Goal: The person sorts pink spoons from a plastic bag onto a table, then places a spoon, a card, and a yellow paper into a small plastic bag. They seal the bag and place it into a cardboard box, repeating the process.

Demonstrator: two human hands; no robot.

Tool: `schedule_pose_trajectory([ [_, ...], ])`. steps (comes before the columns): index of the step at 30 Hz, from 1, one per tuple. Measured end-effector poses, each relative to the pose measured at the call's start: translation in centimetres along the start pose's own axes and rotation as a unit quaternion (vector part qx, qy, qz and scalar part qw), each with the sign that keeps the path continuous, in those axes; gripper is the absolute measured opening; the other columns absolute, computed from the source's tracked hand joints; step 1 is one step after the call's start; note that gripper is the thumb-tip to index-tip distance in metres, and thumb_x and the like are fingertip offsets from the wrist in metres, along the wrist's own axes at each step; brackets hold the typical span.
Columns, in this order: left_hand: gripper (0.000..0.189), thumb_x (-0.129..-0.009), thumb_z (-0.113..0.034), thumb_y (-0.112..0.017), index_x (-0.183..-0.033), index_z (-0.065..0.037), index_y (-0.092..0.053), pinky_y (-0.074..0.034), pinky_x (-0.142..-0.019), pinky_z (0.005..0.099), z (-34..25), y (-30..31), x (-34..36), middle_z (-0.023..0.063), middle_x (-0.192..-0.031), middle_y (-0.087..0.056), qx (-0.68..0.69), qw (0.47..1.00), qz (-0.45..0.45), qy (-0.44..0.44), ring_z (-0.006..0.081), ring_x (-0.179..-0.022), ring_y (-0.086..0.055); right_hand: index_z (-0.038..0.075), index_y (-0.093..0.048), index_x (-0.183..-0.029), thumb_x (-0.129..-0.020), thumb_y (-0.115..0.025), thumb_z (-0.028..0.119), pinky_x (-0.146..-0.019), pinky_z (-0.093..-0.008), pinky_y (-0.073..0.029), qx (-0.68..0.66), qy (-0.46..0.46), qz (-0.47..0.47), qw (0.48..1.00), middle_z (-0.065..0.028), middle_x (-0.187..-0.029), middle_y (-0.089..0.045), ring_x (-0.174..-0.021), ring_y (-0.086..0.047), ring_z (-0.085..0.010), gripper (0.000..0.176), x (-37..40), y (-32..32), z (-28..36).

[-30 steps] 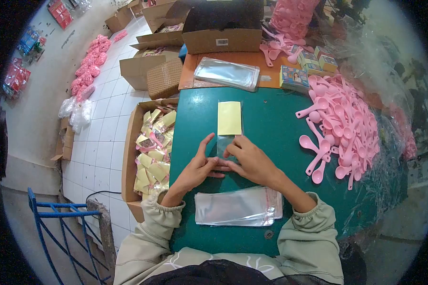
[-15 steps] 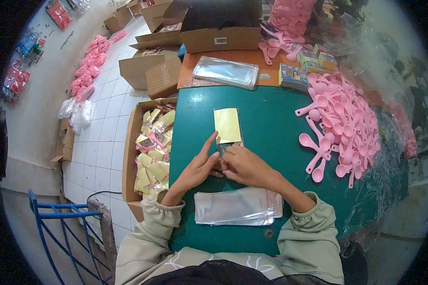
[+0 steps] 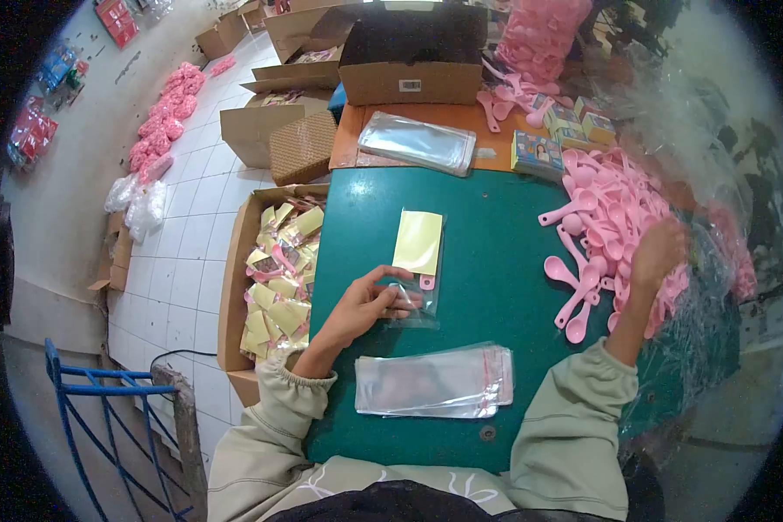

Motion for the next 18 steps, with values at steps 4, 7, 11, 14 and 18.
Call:
schedule_pose_trajectory([
  [4,0.021,-0.095,-0.007,-0.035,-0.110,0.000,-0.048,-0.049,-0.083,0.0269,-0.8,-0.6,0.1,0.0131,-0.107,-0.057,0.041,0.999,0.007,-0.008,0.0168,-0.100,-0.058,0.001,-0.046,-0.113,-0.074,-0.057,0.002,-0.087,-0.0360,-0.042,-0.252,-0.038,0.137,0.957,-0.0166,-0.108,-0.048,-0.099,-0.049,-0.0307,0.041,-2.2,5.3,10.7],
  [7,0.022,-0.094,-0.007,-0.034,-0.109,0.001,-0.050,-0.049,-0.084,0.0262,-1.3,-0.9,0.2,0.0104,-0.108,-0.056,0.078,0.997,-0.004,-0.026,0.0154,-0.099,-0.058,0.009,-0.044,-0.112,-0.061,-0.077,0.007,-0.072,-0.0347,-0.047,-0.487,0.058,0.229,0.841,-0.0115,-0.105,-0.042,-0.092,-0.050,-0.0224,0.061,-2.2,8.9,24.2],
  [11,0.020,-0.094,-0.007,-0.037,-0.110,0.001,-0.048,-0.048,-0.085,0.0275,-1.5,-1.1,1.1,0.0124,-0.113,-0.054,0.091,0.995,0.012,-0.023,0.0167,-0.103,-0.056,0.006,-0.052,-0.098,-0.067,-0.072,0.007,-0.065,-0.0304,-0.048,-0.524,0.085,0.198,0.824,-0.0103,-0.098,-0.045,-0.081,-0.055,-0.0208,0.037,-0.1,7.7,27.8],
  [14,0.019,-0.092,-0.006,-0.043,-0.110,0.000,-0.047,-0.048,-0.085,0.0283,-1.7,-0.6,1.4,0.0121,-0.111,-0.055,0.074,0.997,-0.007,-0.034,0.0161,-0.101,-0.057,0.004,-0.056,-0.090,-0.072,-0.069,0.006,-0.064,-0.0285,-0.047,-0.581,0.026,0.205,0.787,-0.0094,-0.096,-0.046,-0.077,-0.057,-0.0193,0.022,-0.2,7.2,26.9],
  [18,0.017,-0.087,-0.004,-0.053,-0.104,-0.002,-0.049,-0.052,-0.076,0.0264,-1.8,-1.0,1.1,0.0078,-0.099,-0.056,-0.176,0.976,-0.046,-0.122,0.0139,-0.090,-0.059,0.002,-0.058,-0.085,-0.076,-0.066,0.006,-0.064,-0.0263,-0.046,-0.615,0.017,0.232,0.754,-0.0083,-0.096,-0.047,-0.075,-0.056,-0.0149,0.013,-0.6,7.5,26.7],
])
Point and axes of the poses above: each hand's wrist, its own x-axis away from the middle knuckle, its own y-axis out of the back of the hand, z = x × y, the point moved 4 cm from there along -x, towards the middle knuckle
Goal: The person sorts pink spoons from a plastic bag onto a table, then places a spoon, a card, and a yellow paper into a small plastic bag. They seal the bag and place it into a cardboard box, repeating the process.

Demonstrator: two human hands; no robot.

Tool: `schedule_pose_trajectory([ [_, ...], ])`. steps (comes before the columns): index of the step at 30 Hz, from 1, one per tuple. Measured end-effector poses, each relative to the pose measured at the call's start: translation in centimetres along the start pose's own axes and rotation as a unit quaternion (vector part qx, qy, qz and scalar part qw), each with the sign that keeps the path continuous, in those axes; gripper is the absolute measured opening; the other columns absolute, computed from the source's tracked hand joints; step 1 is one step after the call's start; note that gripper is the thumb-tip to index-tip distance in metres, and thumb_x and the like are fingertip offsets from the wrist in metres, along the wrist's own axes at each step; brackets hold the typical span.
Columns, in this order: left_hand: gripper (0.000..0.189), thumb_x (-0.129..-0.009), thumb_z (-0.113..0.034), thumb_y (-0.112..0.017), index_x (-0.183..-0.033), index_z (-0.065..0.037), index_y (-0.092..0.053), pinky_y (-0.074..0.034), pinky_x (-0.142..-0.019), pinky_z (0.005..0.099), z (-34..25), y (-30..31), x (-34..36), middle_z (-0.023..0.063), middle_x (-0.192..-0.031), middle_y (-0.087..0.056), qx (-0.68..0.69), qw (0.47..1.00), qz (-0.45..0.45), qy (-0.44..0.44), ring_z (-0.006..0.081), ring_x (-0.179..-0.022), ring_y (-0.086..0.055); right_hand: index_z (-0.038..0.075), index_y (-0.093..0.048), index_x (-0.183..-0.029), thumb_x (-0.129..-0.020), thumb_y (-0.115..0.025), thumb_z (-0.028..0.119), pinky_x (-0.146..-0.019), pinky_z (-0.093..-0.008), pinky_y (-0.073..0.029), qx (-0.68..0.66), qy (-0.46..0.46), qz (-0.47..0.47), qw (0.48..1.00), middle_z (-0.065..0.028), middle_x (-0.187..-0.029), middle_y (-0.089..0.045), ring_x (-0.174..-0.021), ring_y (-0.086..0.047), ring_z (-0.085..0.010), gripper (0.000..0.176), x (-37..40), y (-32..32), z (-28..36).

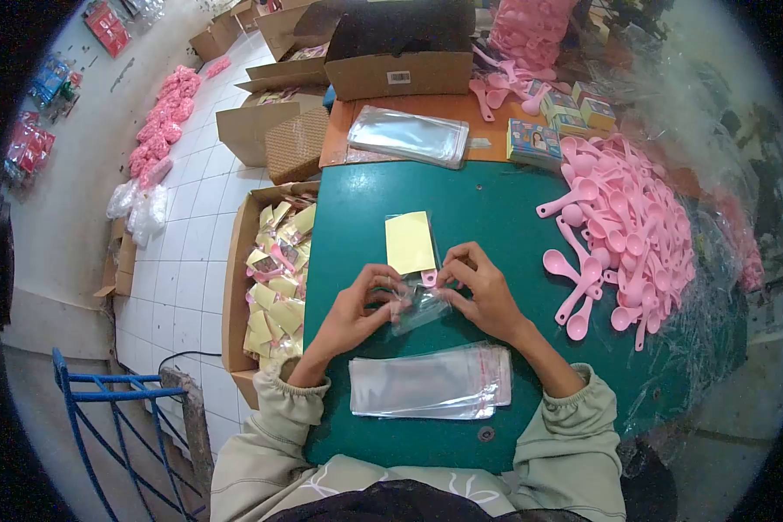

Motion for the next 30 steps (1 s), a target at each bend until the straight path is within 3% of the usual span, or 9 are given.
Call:
schedule_pose_trajectory([
  [3,0.014,-0.084,-0.004,-0.059,-0.095,0.001,-0.053,-0.054,-0.065,0.0231,0.3,0.0,0.0,0.0048,-0.092,-0.054,-0.062,0.998,-0.029,-0.002,0.0122,-0.082,-0.058,0.001,-0.058,-0.085,-0.077,-0.065,0.005,-0.063,-0.0239,-0.047,-0.084,-0.080,0.031,0.993,-0.0070,-0.100,-0.047,-0.078,-0.056,-0.0113,0.011,0.1,-0.3,-1.1],
  [6,0.011,-0.083,-0.006,-0.060,-0.088,0.002,-0.054,-0.055,-0.057,0.0211,0.0,0.0,0.0,0.0043,-0.089,-0.054,-0.099,0.993,-0.062,-0.025,0.0107,-0.080,-0.058,-0.001,-0.057,-0.086,-0.080,-0.063,0.005,-0.061,-0.0216,-0.047,-0.279,-0.164,0.009,0.946,-0.0062,-0.095,-0.052,-0.078,-0.056,-0.0091,0.011,0.6,-1.7,-2.9],
  [9,0.012,-0.083,-0.007,-0.061,-0.086,0.002,-0.054,-0.055,-0.057,0.0218,0.7,0.1,0.0,0.0048,-0.085,-0.054,-0.116,0.990,-0.073,0.006,0.0097,-0.079,-0.057,-0.002,-0.054,-0.087,-0.083,-0.061,0.005,-0.060,-0.0205,-0.049,-0.375,-0.233,0.007,0.897,-0.0063,-0.086,-0.057,-0.075,-0.058,-0.0095,0.011,0.6,-2.5,-3.4],
  [12,0.012,-0.083,-0.007,-0.061,-0.085,0.003,-0.055,-0.056,-0.059,0.0224,0.6,0.1,-0.2,0.0050,-0.084,-0.055,-0.108,0.990,-0.085,0.035,0.0098,-0.079,-0.058,-0.002,-0.050,-0.089,-0.083,-0.060,0.004,-0.058,-0.0212,-0.050,-0.340,-0.236,-0.035,0.910,-0.0078,-0.078,-0.060,-0.070,-0.061,-0.0110,0.014,0.5,-2.9,-3.4],
  [21,0.019,-0.082,-0.003,-0.061,-0.093,-0.001,-0.046,-0.055,-0.058,0.0223,1.7,0.2,-0.2,0.0042,-0.087,-0.052,0.001,0.989,-0.145,0.033,0.0083,-0.081,-0.056,0.002,-0.043,-0.081,-0.082,-0.061,0.002,-0.051,-0.0205,-0.049,-0.311,-0.242,-0.100,0.914,-0.0079,-0.074,-0.060,-0.064,-0.061,-0.0107,0.018,0.4,-3.0,-3.4],
  [24,0.017,-0.083,-0.004,-0.060,-0.092,-0.001,-0.045,-0.054,-0.058,0.0212,2.1,0.2,-0.2,0.0038,-0.090,-0.051,-0.012,0.993,-0.111,0.043,0.0086,-0.081,-0.056,0.001,-0.046,-0.082,-0.082,-0.061,0.002,-0.051,-0.0207,-0.049,-0.308,-0.228,-0.091,0.919,-0.0075,-0.073,-0.061,-0.065,-0.061,-0.0098,0.015,0.3,-3.1,-3.5],
  [27,0.018,-0.083,-0.004,-0.059,-0.097,-0.001,-0.047,-0.053,-0.056,0.0203,2.0,0.1,-0.2,0.0040,-0.096,-0.052,-0.015,0.994,-0.087,0.057,0.0089,-0.082,-0.056,0.000,-0.052,-0.090,-0.082,-0.061,0.002,-0.051,-0.0204,-0.048,-0.299,-0.230,-0.085,0.922,-0.0062,-0.074,-0.062,-0.063,-0.060,-0.0086,0.012,0.0,-3.0,-2.9],
  [30,0.027,-0.083,-0.003,-0.059,-0.108,-0.003,-0.050,-0.052,-0.054,0.0203,1.2,0.0,-0.1,0.0037,-0.106,-0.054,-0.043,0.992,-0.106,0.048,0.0093,-0.084,-0.056,0.001,-0.055,-0.101,-0.081,-0.063,0.006,-0.052,-0.0222,-0.048,-0.269,-0.249,-0.052,0.929,-0.0064,-0.076,-0.060,-0.062,-0.060,-0.0104,0.023,0.0,-2.8,-2.8],
])
Point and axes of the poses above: each hand's wrist, its own x-axis away from the middle knuckle, its own y-axis out of the back of the hand, z = x × y, the point moved 4 cm from there along -x, towards the middle knuckle
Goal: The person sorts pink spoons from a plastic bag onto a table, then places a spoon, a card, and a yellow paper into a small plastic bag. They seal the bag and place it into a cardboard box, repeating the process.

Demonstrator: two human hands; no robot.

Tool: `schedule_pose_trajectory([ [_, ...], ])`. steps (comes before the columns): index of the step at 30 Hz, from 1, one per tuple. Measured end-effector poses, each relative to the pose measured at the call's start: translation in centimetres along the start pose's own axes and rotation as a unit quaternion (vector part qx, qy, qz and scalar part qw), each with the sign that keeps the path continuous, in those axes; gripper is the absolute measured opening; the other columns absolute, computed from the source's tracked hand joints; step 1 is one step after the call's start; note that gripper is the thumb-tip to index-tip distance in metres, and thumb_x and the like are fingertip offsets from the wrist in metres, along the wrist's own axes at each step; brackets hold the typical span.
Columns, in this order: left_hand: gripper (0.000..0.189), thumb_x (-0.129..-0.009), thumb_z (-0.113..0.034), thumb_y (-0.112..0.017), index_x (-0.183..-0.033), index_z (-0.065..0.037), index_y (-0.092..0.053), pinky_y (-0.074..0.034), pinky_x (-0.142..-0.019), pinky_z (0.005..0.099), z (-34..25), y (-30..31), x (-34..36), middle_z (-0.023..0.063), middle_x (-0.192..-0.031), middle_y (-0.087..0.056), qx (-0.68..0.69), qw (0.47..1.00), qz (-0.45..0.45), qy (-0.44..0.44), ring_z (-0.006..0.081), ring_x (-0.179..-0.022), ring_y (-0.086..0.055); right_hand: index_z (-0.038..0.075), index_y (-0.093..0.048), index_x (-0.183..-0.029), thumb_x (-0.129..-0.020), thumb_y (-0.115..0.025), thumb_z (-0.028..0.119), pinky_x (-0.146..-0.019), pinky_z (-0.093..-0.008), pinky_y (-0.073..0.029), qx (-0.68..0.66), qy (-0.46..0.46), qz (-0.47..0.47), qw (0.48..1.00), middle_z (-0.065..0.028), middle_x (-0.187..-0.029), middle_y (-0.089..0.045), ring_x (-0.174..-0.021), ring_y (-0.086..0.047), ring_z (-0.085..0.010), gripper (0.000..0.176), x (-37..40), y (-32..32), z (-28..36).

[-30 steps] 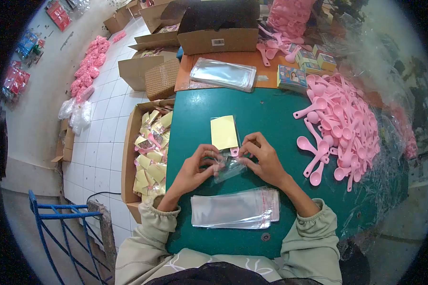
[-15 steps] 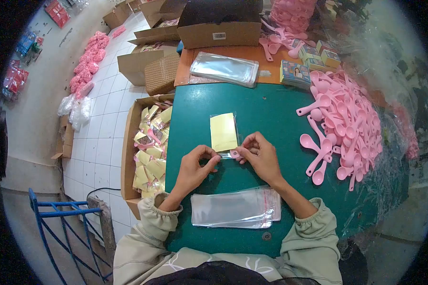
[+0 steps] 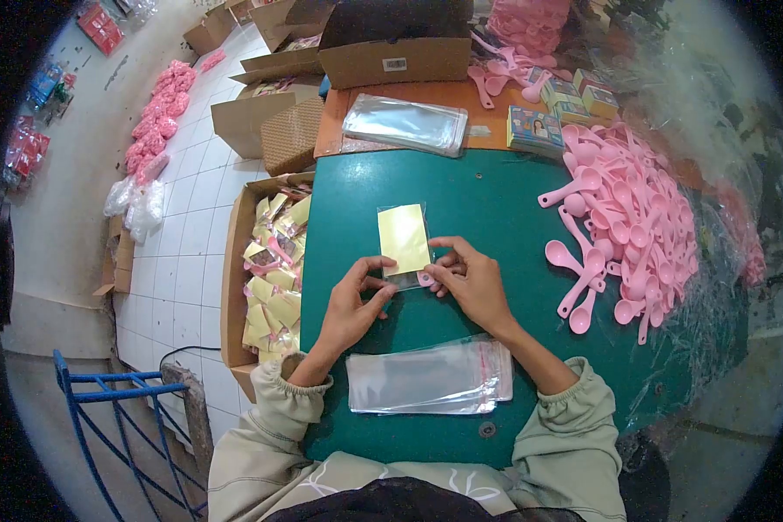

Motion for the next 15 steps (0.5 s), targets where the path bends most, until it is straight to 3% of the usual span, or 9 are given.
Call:
schedule_pose_trajectory([
  [3,0.038,-0.082,-0.002,-0.059,-0.119,-0.005,-0.049,-0.051,-0.054,0.0206,-0.3,0.4,-0.6,0.0033,-0.115,-0.053,0.000,1.000,-0.002,0.005,0.0098,-0.086,-0.056,0.003,-0.054,-0.108,-0.078,-0.065,0.010,-0.063,-0.0288,-0.050,0.257,0.089,0.034,0.962,-0.0103,-0.085,-0.058,-0.072,-0.061,-0.0197,0.033,0.4,1.8,3.0],
  [5,0.040,-0.080,0.000,-0.059,-0.119,-0.005,-0.049,-0.052,-0.052,0.0218,-0.4,1.4,-1.8,0.0044,-0.112,-0.055,-0.028,0.998,-0.034,-0.034,0.0114,-0.084,-0.057,0.005,-0.054,-0.106,-0.075,-0.066,0.014,-0.075,-0.0353,-0.047,0.443,0.168,0.015,0.880,-0.0142,-0.094,-0.054,-0.086,-0.057,-0.0292,0.035,0.6,5.3,4.2],
  [6,0.041,-0.080,0.000,-0.059,-0.119,-0.005,-0.050,-0.052,-0.051,0.0224,-0.4,2.0,-2.4,0.0050,-0.110,-0.055,-0.042,0.996,-0.051,-0.053,0.0122,-0.083,-0.057,0.005,-0.054,-0.105,-0.075,-0.064,0.014,-0.080,-0.0390,-0.044,0.531,0.110,0.015,0.840,-0.0157,-0.097,-0.054,-0.094,-0.053,-0.0322,0.033,1.0,7.2,5.2],
  [9,0.043,-0.081,-0.001,-0.058,-0.122,-0.008,-0.049,-0.050,-0.053,0.0204,-0.8,4.5,-2.2,0.0045,-0.114,-0.055,-0.029,0.992,-0.104,-0.065,0.0108,-0.084,-0.056,0.003,-0.049,-0.094,-0.064,-0.071,0.009,-0.070,-0.0414,-0.045,0.695,0.050,-0.036,0.716,-0.0148,-0.091,-0.055,-0.085,-0.055,-0.0345,0.037,1.9,12.7,4.1],
  [12,0.045,-0.082,-0.002,-0.058,-0.126,-0.007,-0.047,-0.049,-0.055,0.0188,0.0,8.9,-1.3,0.0047,-0.111,-0.057,-0.052,0.980,-0.190,-0.038,0.0093,-0.080,-0.057,0.003,-0.047,-0.090,-0.060,-0.070,0.005,-0.069,-0.0429,-0.045,0.712,-0.059,0.008,0.700,-0.0154,-0.087,-0.056,-0.082,-0.055,-0.0361,0.038,2.4,14.3,3.1],
  [14,0.044,-0.082,-0.004,-0.058,-0.125,-0.005,-0.046,-0.048,-0.057,0.0176,2.6,13.4,-0.7,0.0045,-0.110,-0.058,-0.088,0.964,-0.243,-0.060,0.0081,-0.078,-0.057,0.001,-0.048,-0.085,-0.063,-0.062,0.001,-0.067,-0.0448,-0.044,0.711,-0.032,-0.013,0.702,-0.0185,-0.079,-0.056,-0.078,-0.056,-0.0368,0.027,1.7,15.0,1.7],
  [15,0.043,-0.082,-0.006,-0.059,-0.123,-0.005,-0.048,-0.049,-0.061,0.0229,5.1,16.2,-0.6,0.0084,-0.115,-0.054,-0.077,0.961,-0.264,-0.032,0.0125,-0.081,-0.058,0.002,-0.049,-0.084,-0.065,-0.059,-0.001,-0.067,-0.0451,-0.044,0.714,-0.026,-0.008,0.699,-0.0189,-0.078,-0.056,-0.078,-0.057,-0.0366,0.021,1.3,15.1,1.4],
])
Point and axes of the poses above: each hand's wrist, its own x-axis away from the middle knuckle, its own y-axis out of the back of the hand, z = x × y, the point moved 4 cm from there along -x, towards the middle knuckle
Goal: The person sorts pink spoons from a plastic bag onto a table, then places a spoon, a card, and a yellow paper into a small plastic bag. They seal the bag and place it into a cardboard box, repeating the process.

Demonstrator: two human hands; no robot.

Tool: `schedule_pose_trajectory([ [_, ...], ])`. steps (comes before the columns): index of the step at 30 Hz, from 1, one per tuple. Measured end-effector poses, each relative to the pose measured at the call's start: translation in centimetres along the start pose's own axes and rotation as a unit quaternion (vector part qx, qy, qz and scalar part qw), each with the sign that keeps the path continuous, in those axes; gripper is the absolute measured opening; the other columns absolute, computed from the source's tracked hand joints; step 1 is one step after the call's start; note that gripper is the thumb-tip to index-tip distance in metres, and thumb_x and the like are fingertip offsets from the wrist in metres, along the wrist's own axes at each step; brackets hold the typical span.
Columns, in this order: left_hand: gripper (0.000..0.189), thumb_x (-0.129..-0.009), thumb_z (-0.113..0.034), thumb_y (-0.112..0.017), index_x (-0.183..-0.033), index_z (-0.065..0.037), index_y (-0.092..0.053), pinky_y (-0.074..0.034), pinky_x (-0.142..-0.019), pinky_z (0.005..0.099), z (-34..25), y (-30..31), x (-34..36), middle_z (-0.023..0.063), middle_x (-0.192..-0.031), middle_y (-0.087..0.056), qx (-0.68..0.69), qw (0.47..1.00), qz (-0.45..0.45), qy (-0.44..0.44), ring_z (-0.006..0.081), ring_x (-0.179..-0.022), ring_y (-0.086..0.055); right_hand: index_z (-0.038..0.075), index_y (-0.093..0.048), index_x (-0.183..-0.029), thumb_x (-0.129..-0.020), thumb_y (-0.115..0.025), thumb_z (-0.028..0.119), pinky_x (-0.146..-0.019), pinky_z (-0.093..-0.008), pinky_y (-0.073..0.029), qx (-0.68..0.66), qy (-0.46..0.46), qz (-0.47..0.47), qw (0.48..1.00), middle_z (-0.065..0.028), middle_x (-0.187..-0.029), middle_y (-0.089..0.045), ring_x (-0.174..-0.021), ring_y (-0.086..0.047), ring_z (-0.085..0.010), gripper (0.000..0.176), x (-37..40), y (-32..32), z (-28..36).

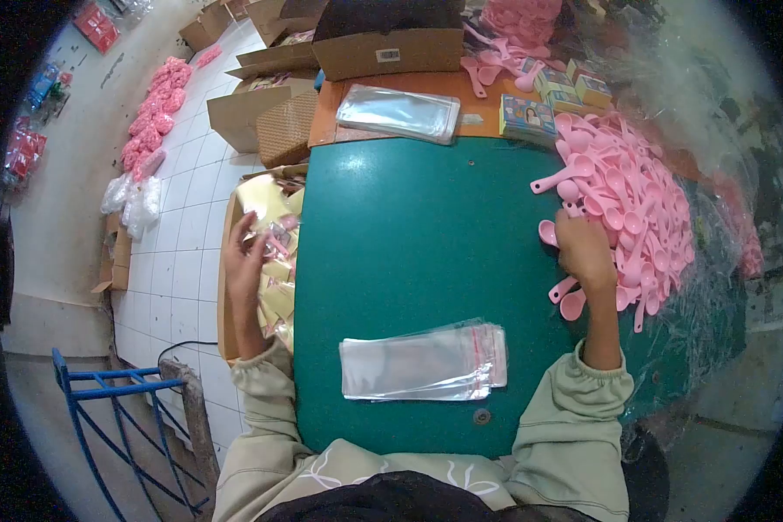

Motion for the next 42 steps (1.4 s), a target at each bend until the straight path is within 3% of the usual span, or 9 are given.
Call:
schedule_pose_trajectory([
  [4,0.034,-0.082,-0.013,-0.058,-0.114,-0.002,-0.051,-0.045,-0.080,0.0364,0.9,3.8,0.2,0.0219,-0.115,-0.049,-0.466,0.870,-0.097,-0.131,0.0302,-0.082,-0.057,-0.001,-0.049,-0.082,-0.073,-0.053,0.002,-0.065,-0.0461,-0.040,-0.096,0.076,-0.078,0.989,-0.0196,-0.074,-0.055,-0.074,-0.054,-0.0385,0.011,-0.4,1.4,0.5],
  [7,0.021,-0.084,-0.011,-0.058,-0.102,0.000,-0.057,-0.050,-0.072,0.0304,-4.9,-0.9,2.5,0.0129,-0.097,-0.059,-0.236,0.961,0.075,-0.122,0.0220,-0.087,-0.060,-0.001,-0.050,-0.096,-0.080,-0.048,0.002,-0.064,-0.0419,-0.040,-0.182,0.106,-0.152,0.966,-0.0184,-0.074,-0.055,-0.072,-0.054,-0.0347,0.017,-0.7,3.1,2.1],
  [11,0.024,-0.078,-0.022,-0.065,-0.092,-0.004,-0.057,-0.048,-0.072,0.0362,-14.2,-11.8,11.0,0.0138,-0.089,-0.055,-0.152,0.888,0.356,-0.249,0.0297,-0.080,-0.056,0.000,-0.047,-0.109,-0.085,-0.049,0.005,-0.061,-0.0376,-0.041,-0.293,0.086,-0.088,0.948,-0.0164,-0.075,-0.056,-0.064,-0.054,-0.0292,0.025,-1.0,4.5,3.8],
  [15,0.032,-0.072,-0.021,-0.069,-0.095,-0.004,-0.053,-0.048,-0.067,0.0381,-12.7,-16.5,14.3,0.0141,-0.098,-0.051,-0.179,0.847,0.420,-0.274,0.0298,-0.085,-0.056,0.002,-0.048,-0.113,-0.084,-0.054,0.008,-0.067,-0.0375,-0.044,-0.274,0.154,-0.047,0.948,-0.0148,-0.082,-0.059,-0.072,-0.057,-0.0316,0.031,0.8,6.3,5.4],
  [17,0.027,-0.073,-0.016,-0.068,-0.092,-0.003,-0.053,-0.048,-0.065,0.0365,-12.3,-16.6,13.8,0.0122,-0.088,-0.055,-0.119,0.853,0.439,-0.255,0.0279,-0.079,-0.058,0.003,-0.047,-0.116,-0.082,-0.056,0.008,-0.072,-0.0409,-0.045,-0.259,0.281,-0.109,0.918,-0.0151,-0.082,-0.059,-0.076,-0.057,-0.0366,0.035,1.7,6.8,5.8],
  [22,0.017,-0.079,-0.012,-0.063,-0.089,-0.001,-0.056,-0.049,-0.065,0.0303,-11.5,-15.8,12.1,0.0116,-0.083,-0.064,-0.013,0.878,0.472,-0.078,0.0226,-0.072,-0.063,0.001,-0.060,-0.100,-0.083,-0.054,0.003,-0.066,-0.0242,-0.047,-0.440,0.176,0.009,0.880,-0.0056,-0.088,-0.059,-0.078,-0.058,-0.0115,0.018,1.9,8.8,6.3],
  [28,0.016,-0.086,-0.014,-0.057,-0.095,-0.004,-0.065,-0.049,-0.067,0.0251,-11.5,-15.1,10.6,0.0114,-0.090,-0.065,0.017,0.899,0.416,-0.135,0.0161,-0.079,-0.063,0.000,-0.056,-0.100,-0.085,-0.054,0.002,-0.057,-0.0208,-0.046,-0.595,0.103,0.022,0.797,-0.0029,-0.074,-0.054,-0.064,-0.056,-0.0094,0.015,3.1,9.6,7.1],
  [35,0.023,-0.088,-0.013,-0.056,-0.104,0.003,-0.059,-0.050,-0.075,0.0258,-10.5,-15.1,10.1,0.0101,-0.093,-0.066,0.186,0.877,0.433,0.092,0.0142,-0.084,-0.063,0.001,-0.046,-0.099,-0.082,-0.059,0.002,-0.056,-0.0221,-0.049,-0.552,0.040,-0.153,0.819,-0.0061,-0.076,-0.059,-0.065,-0.059,-0.0093,0.021,2.5,9.4,7.2],
  [42,0.023,-0.084,-0.010,-0.060,-0.103,0.002,-0.056,-0.051,-0.070,0.0231,-10.4,-15.0,10.1,0.0105,-0.089,-0.067,0.250,0.860,0.421,0.147,0.0132,-0.082,-0.064,0.001,-0.045,-0.098,-0.083,-0.058,0.003,-0.057,-0.0220,-0.049,-0.540,0.034,-0.210,0.814,-0.0072,-0.077,-0.059,-0.066,-0.059,-0.0103,0.020,2.6,9.3,8.3],
])
Point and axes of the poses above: each hand's wrist, its own x-axis away from the middle knuckle, its own y-axis out of the back of the hand, z = x × y, the point moved 4 cm from there along -x, towards the middle knuckle
